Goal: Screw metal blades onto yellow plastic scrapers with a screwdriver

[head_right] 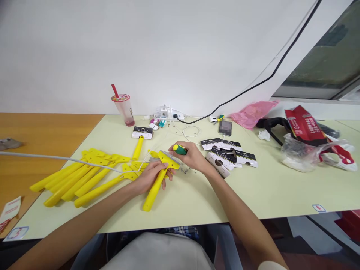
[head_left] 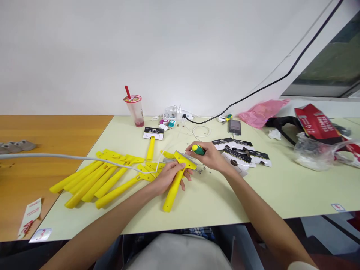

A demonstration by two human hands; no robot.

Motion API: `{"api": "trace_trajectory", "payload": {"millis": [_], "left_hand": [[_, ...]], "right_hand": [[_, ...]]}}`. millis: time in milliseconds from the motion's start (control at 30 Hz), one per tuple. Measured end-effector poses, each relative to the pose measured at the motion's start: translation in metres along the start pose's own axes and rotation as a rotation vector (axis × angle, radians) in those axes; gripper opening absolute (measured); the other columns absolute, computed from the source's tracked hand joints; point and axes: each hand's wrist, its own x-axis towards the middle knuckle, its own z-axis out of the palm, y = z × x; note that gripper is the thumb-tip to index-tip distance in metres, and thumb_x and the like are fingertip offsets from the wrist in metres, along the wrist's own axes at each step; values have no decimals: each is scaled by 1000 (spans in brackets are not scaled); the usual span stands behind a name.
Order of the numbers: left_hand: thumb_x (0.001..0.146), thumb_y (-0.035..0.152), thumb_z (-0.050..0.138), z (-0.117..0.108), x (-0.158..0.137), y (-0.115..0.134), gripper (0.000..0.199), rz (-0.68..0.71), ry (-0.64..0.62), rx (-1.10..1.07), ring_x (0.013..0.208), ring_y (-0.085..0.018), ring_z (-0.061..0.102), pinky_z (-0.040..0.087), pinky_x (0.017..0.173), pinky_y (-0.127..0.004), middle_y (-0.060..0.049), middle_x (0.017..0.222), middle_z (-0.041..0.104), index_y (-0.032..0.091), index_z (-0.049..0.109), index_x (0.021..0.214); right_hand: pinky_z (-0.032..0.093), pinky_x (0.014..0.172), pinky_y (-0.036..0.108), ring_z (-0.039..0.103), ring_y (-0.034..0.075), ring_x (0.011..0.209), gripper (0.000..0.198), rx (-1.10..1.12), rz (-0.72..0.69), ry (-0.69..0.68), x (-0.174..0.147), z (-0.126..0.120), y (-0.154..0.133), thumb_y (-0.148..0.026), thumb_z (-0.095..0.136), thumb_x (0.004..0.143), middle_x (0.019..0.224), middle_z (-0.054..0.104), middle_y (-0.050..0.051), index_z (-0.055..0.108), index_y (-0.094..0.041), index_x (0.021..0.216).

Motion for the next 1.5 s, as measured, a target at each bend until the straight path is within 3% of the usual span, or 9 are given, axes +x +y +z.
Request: {"api": "trace_trajectory", "payload": {"millis": [333, 600, 800, 933, 1033, 1133, 1267, 1500], "left_hand": [[88, 58, 85, 4, -4, -2, 49, -9, 7, 69, 87, -30, 80, 63, 46, -32, -23, 111, 80, 13, 68, 98], [87, 65, 85, 5, -5, -5, 54, -4, -23, 93, 82, -27, 79, 65, 48, -31, -20, 107, 80, 13, 70, 97], [89, 66, 83, 7, -7, -5, 55, 11, -40, 115, 85, -29, 80, 66, 50, -32, -18, 105, 79, 14, 69, 97], [90, 67, 82, 7, -8, -5, 55, 22, -44, 133, 80, -25, 77, 66, 50, -33, -18, 104, 78, 14, 68, 95], [90, 67, 82, 7, -8, -6, 55, 22, -49, 138, 81, -25, 77, 66, 51, -32, -18, 104, 78, 14, 68, 96], [90, 66, 82, 6, -8, -7, 54, 21, -54, 132, 82, -25, 77, 65, 51, -31, -17, 103, 77, 15, 68, 97], [89, 66, 84, 5, -8, -7, 54, 29, -64, 126, 82, -25, 77, 64, 51, -30, -16, 102, 76, 15, 68, 97], [88, 66, 84, 6, -8, -9, 56, 44, -73, 139, 81, -25, 77, 65, 50, -32, -18, 104, 77, 13, 70, 97]], "right_hand": [[53, 85, 35, 71, 22, 91, 22, 87, -90, -25, -7, 14, 5, -45, 80, 99, 100, 79, 5, 80, -23, 98], [56, 87, 37, 70, 22, 95, 21, 85, -115, -53, -11, 21, 0, -43, 77, 101, 108, 67, 7, 81, -24, 92], [57, 90, 39, 71, 23, 97, 23, 151, 3, -59, -12, 23, -7, -46, 82, 95, 114, 67, 8, 80, -24, 87], [54, 78, 35, 68, 21, 88, 25, 162, 121, -64, -10, 22, -13, -46, 87, 87, 110, 70, 6, 76, -23, 87], [46, 62, 32, 57, 16, 67, 30, 196, 265, -115, -7, 19, -17, -47, 89, 82, 88, 68, 0, 73, -23, 88], [38, 59, 30, 49, 14, 60, 31, 209, 330, -182, -3, 16, -16, -48, 89, 80, 70, 57, -5, 71, -23, 88], [33, 59, 29, 42, 13, 64, 34, 177, 304, -218, 7, 9, -13, -45, 91, 75, 69, 47, -7, 68, -22, 84], [17, 47, 28, 27, 8, 52, 46, 254, 468, -405, 15, 3, -19, -44, 94, 72, 64, 39, -11, 55, -24, 85]]}}
